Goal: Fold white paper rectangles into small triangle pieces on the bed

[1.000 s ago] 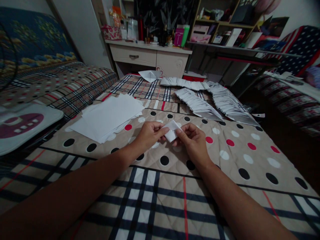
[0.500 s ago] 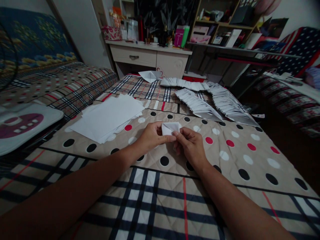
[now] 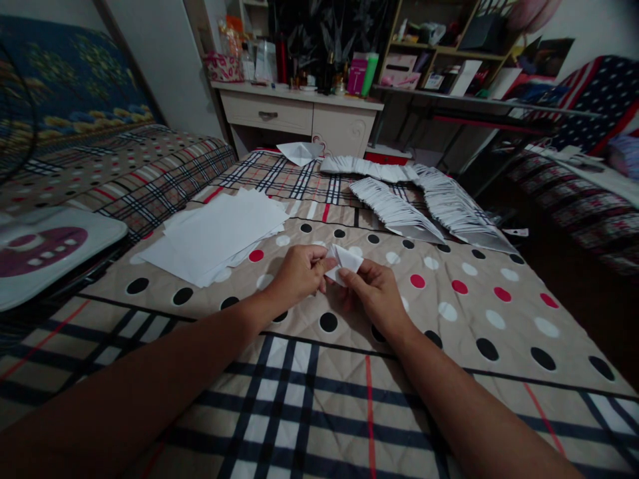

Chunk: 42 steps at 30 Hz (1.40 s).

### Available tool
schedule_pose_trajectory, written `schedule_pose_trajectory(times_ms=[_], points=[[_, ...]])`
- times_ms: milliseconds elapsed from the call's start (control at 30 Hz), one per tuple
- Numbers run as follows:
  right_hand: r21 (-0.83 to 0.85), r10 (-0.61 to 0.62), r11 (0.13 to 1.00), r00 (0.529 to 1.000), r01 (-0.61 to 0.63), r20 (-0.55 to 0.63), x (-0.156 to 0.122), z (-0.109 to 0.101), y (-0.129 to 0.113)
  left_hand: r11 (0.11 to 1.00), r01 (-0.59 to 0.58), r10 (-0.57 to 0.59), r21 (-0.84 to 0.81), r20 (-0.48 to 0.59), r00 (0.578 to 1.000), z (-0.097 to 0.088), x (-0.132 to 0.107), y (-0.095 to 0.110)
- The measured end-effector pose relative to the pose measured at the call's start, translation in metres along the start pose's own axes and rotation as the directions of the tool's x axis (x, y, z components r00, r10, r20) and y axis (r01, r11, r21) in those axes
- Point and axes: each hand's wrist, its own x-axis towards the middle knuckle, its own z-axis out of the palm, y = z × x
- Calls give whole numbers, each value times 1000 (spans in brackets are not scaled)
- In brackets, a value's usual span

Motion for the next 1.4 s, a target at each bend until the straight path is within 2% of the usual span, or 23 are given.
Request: schedule_pose_trajectory(times_ms=[100,233,333,433,600,700,767,867,967,1033,1133,1267,1400], points=[[-53,-69,997,991,63,-117,3,-3,0,997,-11,8,75,46,999,0,-1,-2],[-168,-151,978,978,126,-143,3,-8,-4,986,2,-14,168,72,997,0,-2,-5],[-212,-179,966,974,147,-138,2,-10,-5,958,-121,121,262,17,993,0,-1,-5],[-188,-182,969,976,158,-122,0,-9,-5,910,-243,275,337,-51,960,-1,0,-6],[-123,-157,981,986,149,-57,-2,-5,0,905,-298,348,304,-122,930,-2,-1,-7],[-176,-181,969,983,172,-39,0,-4,2,843,-363,438,396,-117,891,-4,-1,-8],[-280,-275,927,960,251,-47,4,-5,2,757,-444,528,479,-48,848,-5,1,-8],[-451,-460,803,886,390,-53,14,-10,-2,636,-549,624,542,57,780,-7,12,-4],[-550,-589,699,804,457,-81,27,-16,-5,563,-568,650,601,102,753,-8,28,2],[-567,-623,680,774,465,-113,35,-19,-5,526,-566,652,635,127,747,-7,38,4],[-540,-607,711,781,451,-146,41,-22,1,553,-561,651,616,101,753,-3,46,1],[-510,-546,762,820,400,-173,41,-21,7,676,-552,659,489,-65,749,6,46,-6],[-499,-537,777,817,384,-208,39,-20,6,692,-576,668,435,-84,739,11,45,-7]])
